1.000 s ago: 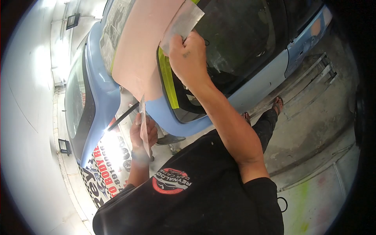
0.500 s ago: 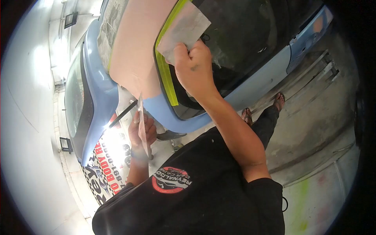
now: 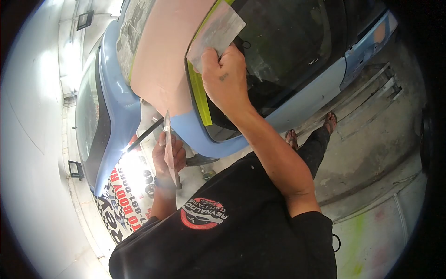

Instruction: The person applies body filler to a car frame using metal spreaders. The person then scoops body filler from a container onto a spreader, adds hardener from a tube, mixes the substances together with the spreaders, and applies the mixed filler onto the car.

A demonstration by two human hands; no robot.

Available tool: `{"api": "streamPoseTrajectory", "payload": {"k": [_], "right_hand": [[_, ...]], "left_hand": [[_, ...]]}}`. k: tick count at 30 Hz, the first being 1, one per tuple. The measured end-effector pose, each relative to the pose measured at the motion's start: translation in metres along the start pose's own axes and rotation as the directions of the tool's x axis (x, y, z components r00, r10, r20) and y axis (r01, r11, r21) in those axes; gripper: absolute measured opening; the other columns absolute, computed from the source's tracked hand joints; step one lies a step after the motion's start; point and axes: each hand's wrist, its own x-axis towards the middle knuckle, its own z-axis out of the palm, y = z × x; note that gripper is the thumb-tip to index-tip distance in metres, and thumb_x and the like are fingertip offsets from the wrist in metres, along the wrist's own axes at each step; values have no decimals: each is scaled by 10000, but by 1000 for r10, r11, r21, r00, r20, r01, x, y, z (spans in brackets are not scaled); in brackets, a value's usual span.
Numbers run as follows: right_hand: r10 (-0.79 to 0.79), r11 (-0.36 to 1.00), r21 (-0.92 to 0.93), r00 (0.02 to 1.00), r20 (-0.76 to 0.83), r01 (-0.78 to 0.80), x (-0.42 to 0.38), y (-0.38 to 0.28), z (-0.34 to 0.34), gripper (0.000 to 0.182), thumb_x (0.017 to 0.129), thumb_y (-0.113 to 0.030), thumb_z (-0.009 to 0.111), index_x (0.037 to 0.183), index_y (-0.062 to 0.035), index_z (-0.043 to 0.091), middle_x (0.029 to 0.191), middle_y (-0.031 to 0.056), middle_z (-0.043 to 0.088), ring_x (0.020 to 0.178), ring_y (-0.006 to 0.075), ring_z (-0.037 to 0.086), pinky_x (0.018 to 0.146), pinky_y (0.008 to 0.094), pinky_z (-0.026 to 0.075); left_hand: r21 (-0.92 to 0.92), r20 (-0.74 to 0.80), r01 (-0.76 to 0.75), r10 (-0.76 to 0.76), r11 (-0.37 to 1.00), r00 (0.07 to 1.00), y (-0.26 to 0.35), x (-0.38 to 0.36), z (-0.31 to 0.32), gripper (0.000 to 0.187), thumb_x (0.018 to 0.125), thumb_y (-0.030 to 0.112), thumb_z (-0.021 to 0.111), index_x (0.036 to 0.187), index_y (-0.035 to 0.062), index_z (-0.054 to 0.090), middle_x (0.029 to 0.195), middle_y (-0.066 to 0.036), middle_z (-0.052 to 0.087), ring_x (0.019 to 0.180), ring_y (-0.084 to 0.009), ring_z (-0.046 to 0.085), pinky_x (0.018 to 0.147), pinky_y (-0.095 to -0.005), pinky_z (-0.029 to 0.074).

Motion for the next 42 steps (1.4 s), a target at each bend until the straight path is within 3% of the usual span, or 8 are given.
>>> {"api": "streamPoseTrajectory", "payload": {"k": [5,8,11,17,20,21,24,42], "right_hand": [[-20,1000,-5,1000,0,20,1,-2,2,256,907,-101,493,1080,71,572,951,285,655,921,444,650,838,461,495],[-26,999,22,999,19,26,4,-1,9,261,912,-111,515,1087,78,560,922,284,658,904,439,657,830,461,498],[-47,998,33,999,-5,47,6,-3,19,271,916,-118,528,1092,87,548,909,283,658,885,437,661,817,461,501],[-160,983,-91,987,-7,159,-17,-38,26,229,904,-90,498,1022,97,560,848,288,649,843,428,665,777,463,499],[-206,971,-137,977,-53,197,-11,-15,7,250,911,-107,514,852,127,577,712,112,646,574,163,569,593,311,490],[-94,981,-176,994,-59,83,-12,-14,-4,234,906,-89,507,867,118,610,714,115,653,579,151,581,590,312,499],[56,996,77,997,-57,-52,-5,-4,-10,233,899,-78,467,837,116,578,778,213,658,669,301,659,672,395,522],[-38,988,145,997,-62,46,12,0,0,199,891,-65,458,859,92,575,733,158,633,643,217,634,650,372,507]], "left_hand": [[-10,-8,-6,5,1000,1000,0,-1,-3,414,1015,456,484,819,100,565,564,-21,448,393,-146,407,290,-265,281],[-123,209,17,9,992,978,-2,1,-3,492,1074,379,355,918,-7,618,636,-51,473,438,-118,370,366,-243,322],[-36,68,6,-4,999,998,-1,-2,-9,414,1024,452,463,835,98,564,569,-23,456,400,-147,419,296,-271,304],[-94,110,14,-3,995,994,2,-6,-21,425,1034,446,446,854,84,575,602,-34,478,420,-151,433,302,-281,319],[-145,117,13,4,989,993,1,-11,-25,439,1033,447,448,861,74,603,606,-40,478,419,-156,424,316,-287,329],[-159,111,14,4,987,994,0,-11,-25,443,1034,446,448,858,72,610,605,-41,476,418,-157,421,320,-288,330],[-178,87,18,-3,984,996,-3,-15,-26,453,1033,445,448,852,69,625,604,-43,474,416,-161,411,329,-290,328],[-192,232,21,25,981,972,-13,-21,-17,488,1077,387,342,948,-3,607,664,-55,478,493,-134,413,381,-243,361]]}}
